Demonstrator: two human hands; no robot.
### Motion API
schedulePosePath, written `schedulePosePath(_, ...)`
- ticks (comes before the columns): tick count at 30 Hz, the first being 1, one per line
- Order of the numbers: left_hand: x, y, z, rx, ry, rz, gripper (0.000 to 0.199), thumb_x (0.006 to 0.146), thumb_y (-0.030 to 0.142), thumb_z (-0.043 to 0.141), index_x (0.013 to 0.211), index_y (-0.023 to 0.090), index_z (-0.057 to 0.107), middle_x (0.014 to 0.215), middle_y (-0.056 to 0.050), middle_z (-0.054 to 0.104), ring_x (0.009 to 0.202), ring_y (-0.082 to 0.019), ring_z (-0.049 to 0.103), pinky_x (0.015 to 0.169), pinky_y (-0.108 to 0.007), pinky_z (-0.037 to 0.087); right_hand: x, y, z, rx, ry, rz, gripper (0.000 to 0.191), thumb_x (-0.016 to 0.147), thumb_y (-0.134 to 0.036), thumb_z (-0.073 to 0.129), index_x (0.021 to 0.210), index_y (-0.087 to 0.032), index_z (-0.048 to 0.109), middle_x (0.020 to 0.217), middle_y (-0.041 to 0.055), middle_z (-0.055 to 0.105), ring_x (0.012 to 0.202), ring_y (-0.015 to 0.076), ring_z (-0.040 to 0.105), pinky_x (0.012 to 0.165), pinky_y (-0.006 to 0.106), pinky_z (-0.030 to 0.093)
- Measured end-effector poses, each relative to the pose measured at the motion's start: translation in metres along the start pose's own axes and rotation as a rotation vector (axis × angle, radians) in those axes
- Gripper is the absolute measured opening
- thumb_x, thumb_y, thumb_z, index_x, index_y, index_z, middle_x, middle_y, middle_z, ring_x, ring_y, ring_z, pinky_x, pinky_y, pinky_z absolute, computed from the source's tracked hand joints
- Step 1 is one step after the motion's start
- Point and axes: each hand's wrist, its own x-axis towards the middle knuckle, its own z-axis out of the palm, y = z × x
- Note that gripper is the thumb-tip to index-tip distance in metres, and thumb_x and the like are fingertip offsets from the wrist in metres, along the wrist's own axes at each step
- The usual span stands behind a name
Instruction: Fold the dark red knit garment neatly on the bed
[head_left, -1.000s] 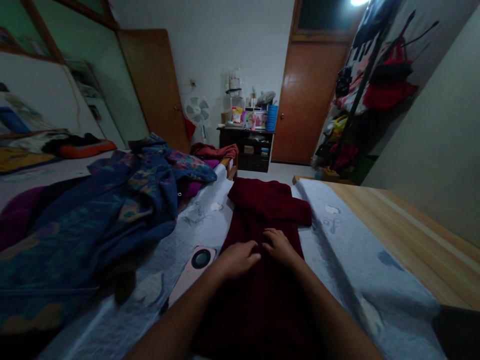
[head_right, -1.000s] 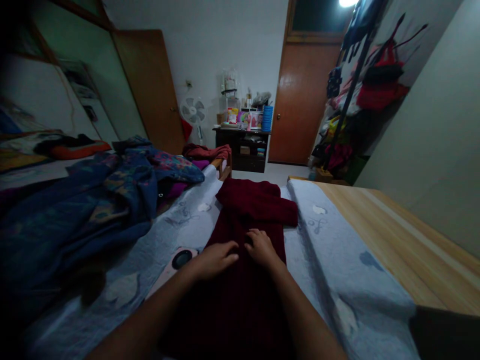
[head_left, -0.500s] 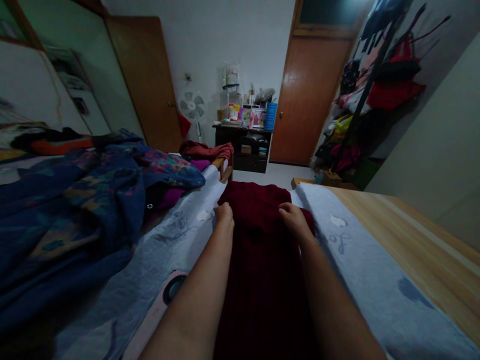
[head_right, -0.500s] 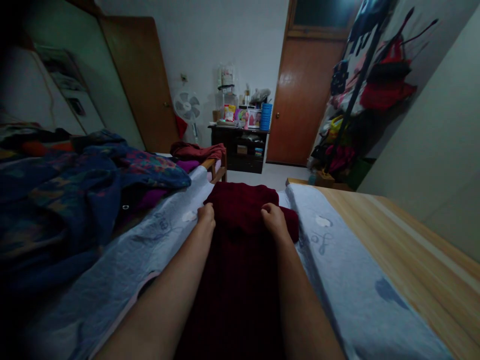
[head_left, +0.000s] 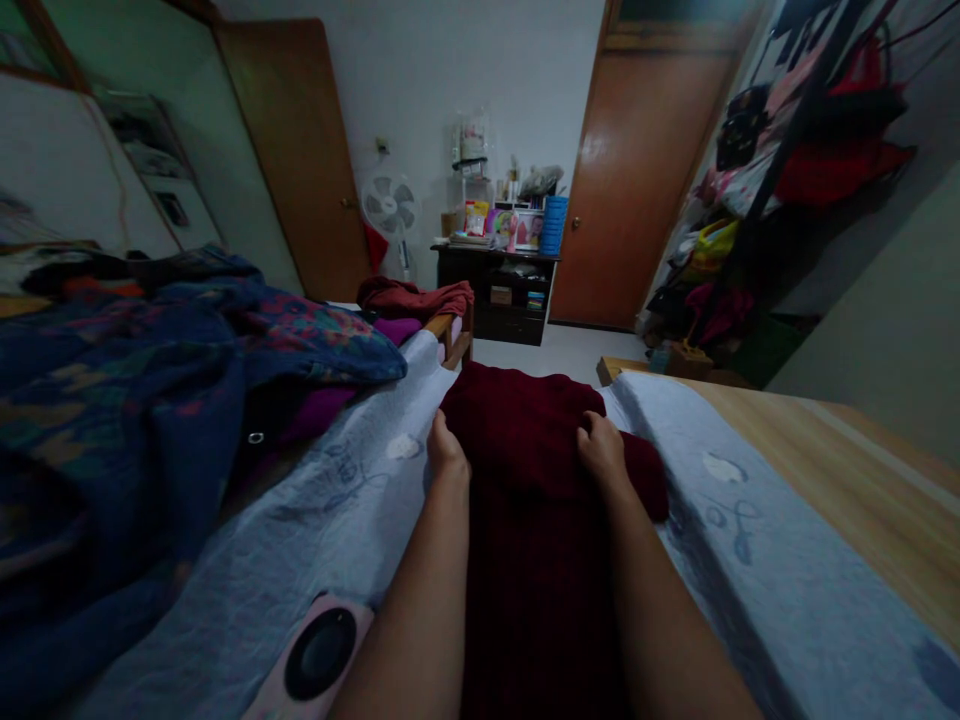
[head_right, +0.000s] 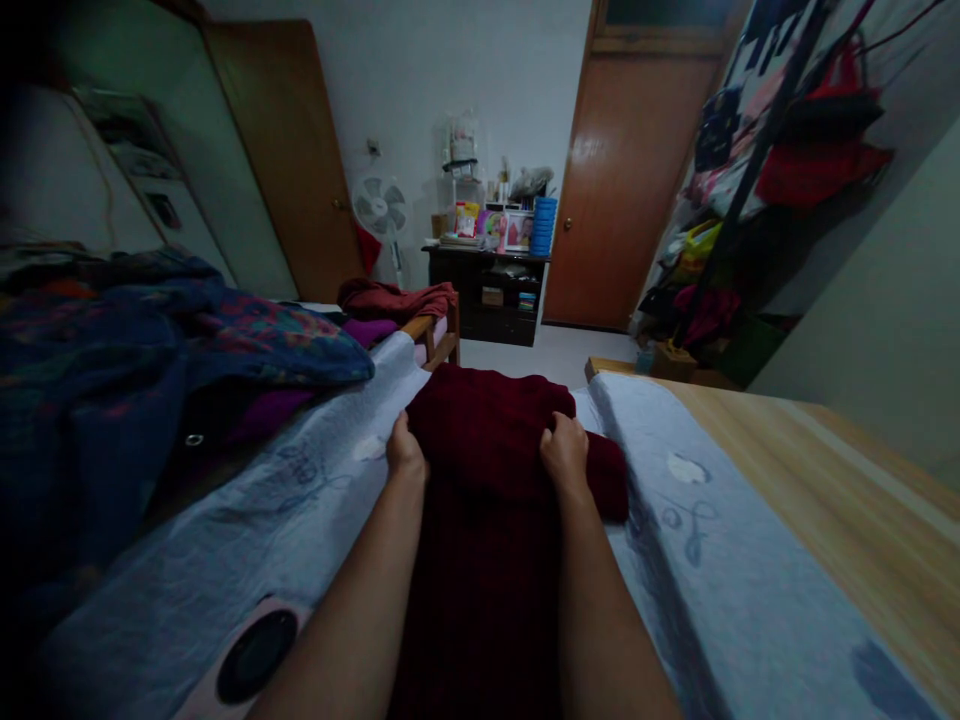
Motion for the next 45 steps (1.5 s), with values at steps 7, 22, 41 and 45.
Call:
schedulePosePath(7,-0.009,0.004,0.01,0.229,-0.242,0.102,0.039,0.094,0.036,0.04,0.114,0.012,0.064,0.124,-0.009,0.063,0.122,-0.02,0.052,0.107,-0.031,0.036,-0.01,0.009,0.005,-0.213,-0.086,0.077,0.054,0.082,-0.02,0.046,0.136,-0.018,0.045,0.138,0.011,0.048,0.135,0.0321,0.029,0.109,0.055,0.015)
schedulePosePath(22,-0.031,0.006,0.018,0.919,-0.625,0.329,0.048,0.096,0.037,0.03,0.134,0.014,0.047,0.14,-0.01,0.049,0.131,-0.02,0.042,0.111,-0.035,0.028,-0.01,-0.004,-0.103,0.017,0.092,-0.162,0.026,0.084,-0.031,0.045,0.092,-0.021,0.068,0.093,0.0067,0.068,0.085,0.0205,0.06,0.08,0.032,0.041)
schedulePosePath(41,-0.045,0.0,0.019,1.308,-0.907,0.438,0.051,0.096,0.037,0.026,0.142,0.02,0.038,0.152,-0.006,0.03,0.141,-0.022,0.023,0.113,-0.042,0.02,-0.008,-0.009,-0.084,-0.016,0.273,-0.114,0.032,0.084,-0.026,0.043,0.109,-0.019,0.061,0.119,0.0134,0.058,0.111,0.029,0.05,0.098,0.051,0.03)
schedulePosePath(45,-0.045,0.001,0.019,1.343,-0.917,0.418,0.051,0.096,0.037,0.024,0.142,0.021,0.037,0.153,-0.006,0.029,0.141,-0.023,0.022,0.113,-0.042,0.02,-0.01,-0.031,-0.044,-0.021,0.09,-0.107,0.038,0.093,-0.032,0.035,0.123,-0.017,0.052,0.127,0.0136,0.057,0.12,0.0269,0.047,0.106,0.056,0.015)
